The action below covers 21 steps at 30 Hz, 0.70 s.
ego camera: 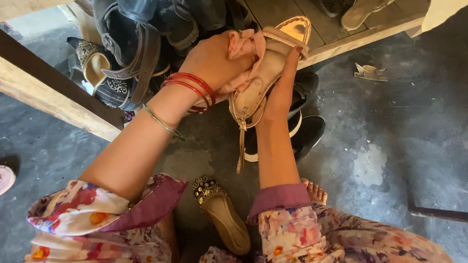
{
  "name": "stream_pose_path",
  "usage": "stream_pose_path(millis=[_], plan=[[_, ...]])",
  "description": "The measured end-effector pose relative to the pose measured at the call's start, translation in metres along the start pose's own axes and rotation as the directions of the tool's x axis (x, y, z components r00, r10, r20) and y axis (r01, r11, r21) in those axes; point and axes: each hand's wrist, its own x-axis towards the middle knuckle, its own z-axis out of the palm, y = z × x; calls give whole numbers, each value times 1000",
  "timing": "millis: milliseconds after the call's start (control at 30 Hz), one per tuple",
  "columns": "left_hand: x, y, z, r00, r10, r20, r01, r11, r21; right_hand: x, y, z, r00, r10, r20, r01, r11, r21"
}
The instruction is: Cleaning and wiping different pairs of shoes stored on a wooden shelf using a pink cloth.
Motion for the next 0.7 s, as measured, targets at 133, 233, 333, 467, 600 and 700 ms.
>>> stream_pose_path(millis=[133,233,333,467,600,700], plan=[[8,-10,-7,997,-6,76,3,999,43,5,-4,0,983,-53,-176,49,998,-30],[6,-9,-24,981,-93,170,61,982,180,9,-7,-9,952,-85,-293,70,996,-59],[-7,8,-40,934,-242,262,147,930,336,9,-11,-24,951,-124,-285,100,990,-95],[-21,4,-29,884,-181,431,40,948,316,14,-10,-54,906,-192,-377,176,981,-77],[-32,8,-3,884,72,462,-209,945,252,16,-6,-80,816,-170,-553,158,985,-70],[-35,4,31,880,173,442,-312,913,264,14,-6,-82,784,-91,-614,101,995,-18]])
